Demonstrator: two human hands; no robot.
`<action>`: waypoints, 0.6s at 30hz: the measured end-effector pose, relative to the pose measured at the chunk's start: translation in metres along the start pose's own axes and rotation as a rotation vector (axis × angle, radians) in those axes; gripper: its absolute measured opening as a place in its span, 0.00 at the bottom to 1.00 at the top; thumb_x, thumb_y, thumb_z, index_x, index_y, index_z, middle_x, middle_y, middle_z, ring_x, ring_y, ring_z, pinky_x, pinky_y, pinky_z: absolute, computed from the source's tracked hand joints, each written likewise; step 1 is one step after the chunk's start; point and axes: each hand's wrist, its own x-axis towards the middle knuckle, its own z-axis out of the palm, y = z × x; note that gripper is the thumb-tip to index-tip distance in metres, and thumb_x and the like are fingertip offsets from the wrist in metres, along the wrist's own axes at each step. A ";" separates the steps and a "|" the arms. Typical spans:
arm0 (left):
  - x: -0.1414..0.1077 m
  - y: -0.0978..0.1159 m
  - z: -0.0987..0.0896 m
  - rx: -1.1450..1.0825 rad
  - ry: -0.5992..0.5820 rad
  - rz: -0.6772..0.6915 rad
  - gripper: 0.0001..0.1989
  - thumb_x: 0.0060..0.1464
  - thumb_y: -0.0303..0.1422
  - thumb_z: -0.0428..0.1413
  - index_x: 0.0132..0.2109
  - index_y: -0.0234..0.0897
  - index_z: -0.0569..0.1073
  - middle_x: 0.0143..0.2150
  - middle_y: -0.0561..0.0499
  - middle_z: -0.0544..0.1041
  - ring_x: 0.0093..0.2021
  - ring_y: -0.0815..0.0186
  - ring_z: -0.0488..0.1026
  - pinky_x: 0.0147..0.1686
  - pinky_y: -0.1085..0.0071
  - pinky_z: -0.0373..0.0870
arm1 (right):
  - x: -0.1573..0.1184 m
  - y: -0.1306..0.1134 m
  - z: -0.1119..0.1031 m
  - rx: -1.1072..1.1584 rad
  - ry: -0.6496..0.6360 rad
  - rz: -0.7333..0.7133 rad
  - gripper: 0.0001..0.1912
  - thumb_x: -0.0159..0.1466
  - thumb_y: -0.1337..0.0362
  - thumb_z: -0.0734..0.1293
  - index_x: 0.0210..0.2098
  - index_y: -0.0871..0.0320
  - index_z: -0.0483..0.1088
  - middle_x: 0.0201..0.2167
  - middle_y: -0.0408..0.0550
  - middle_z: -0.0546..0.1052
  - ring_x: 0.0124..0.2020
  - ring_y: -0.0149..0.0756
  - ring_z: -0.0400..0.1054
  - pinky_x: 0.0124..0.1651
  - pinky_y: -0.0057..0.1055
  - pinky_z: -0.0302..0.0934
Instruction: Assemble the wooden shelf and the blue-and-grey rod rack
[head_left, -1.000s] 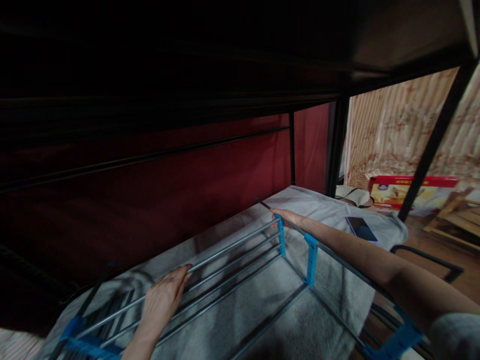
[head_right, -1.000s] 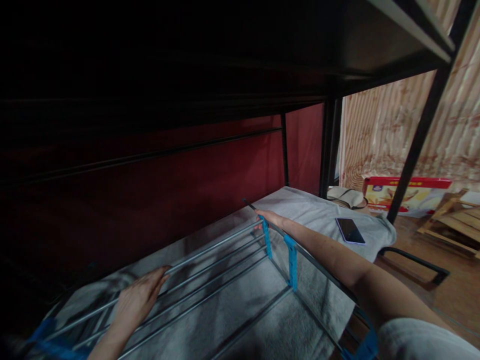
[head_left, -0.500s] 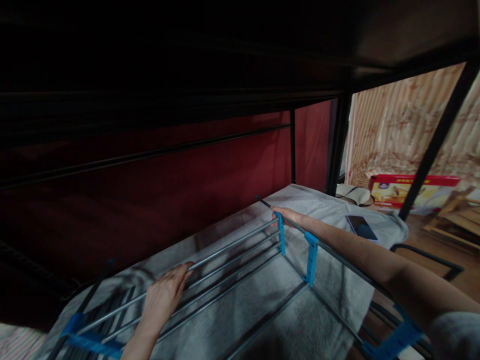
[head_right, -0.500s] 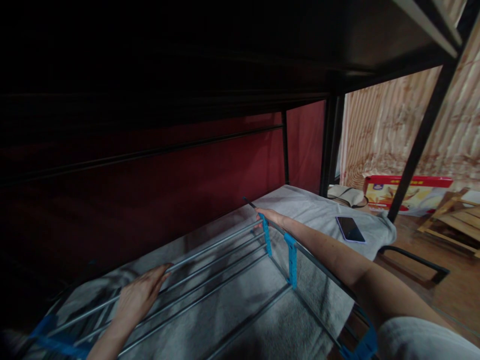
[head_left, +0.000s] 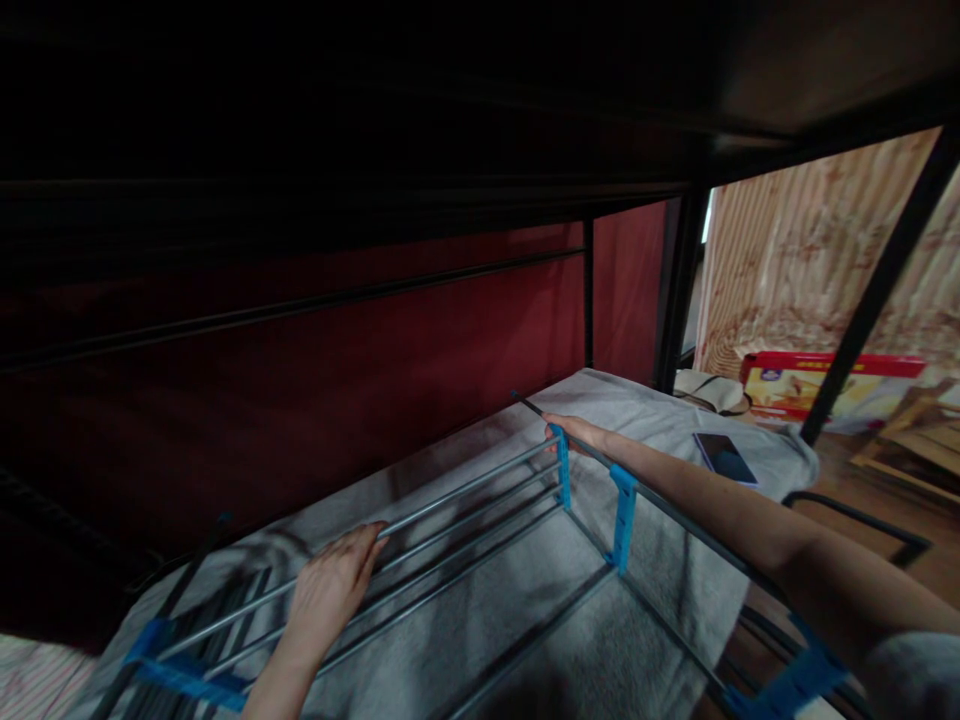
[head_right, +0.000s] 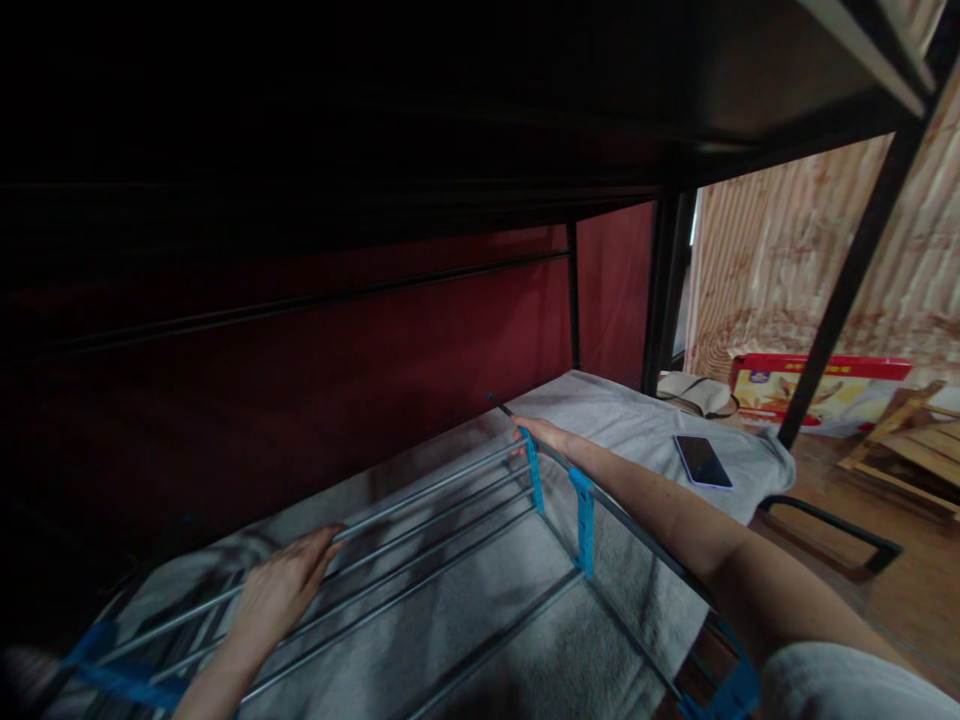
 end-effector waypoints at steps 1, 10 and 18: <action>0.000 -0.001 0.001 -0.008 0.005 0.005 0.20 0.64 0.42 0.41 0.50 0.41 0.74 0.45 0.46 0.80 0.43 0.60 0.77 0.43 0.67 0.71 | -0.001 -0.001 0.000 -0.002 0.005 0.001 0.14 0.63 0.54 0.64 0.28 0.58 0.68 0.20 0.42 0.72 0.22 0.30 0.68 0.32 0.29 0.67; -0.005 0.016 -0.026 -0.207 0.089 -0.033 0.20 0.61 0.43 0.49 0.57 0.43 0.70 0.52 0.47 0.75 0.53 0.59 0.70 0.54 0.60 0.63 | -0.019 -0.008 0.009 -0.062 -0.043 0.009 0.13 0.63 0.57 0.64 0.25 0.56 0.67 0.18 0.41 0.70 0.21 0.30 0.67 0.33 0.28 0.68; 0.053 -0.053 -0.101 -0.255 0.437 -0.511 0.16 0.62 0.35 0.48 0.50 0.35 0.75 0.50 0.42 0.75 0.50 0.60 0.71 0.51 0.67 0.63 | -0.006 0.004 -0.008 -0.095 -0.014 0.025 0.09 0.57 0.57 0.68 0.24 0.52 0.72 0.25 0.52 0.73 0.25 0.37 0.71 0.36 0.32 0.70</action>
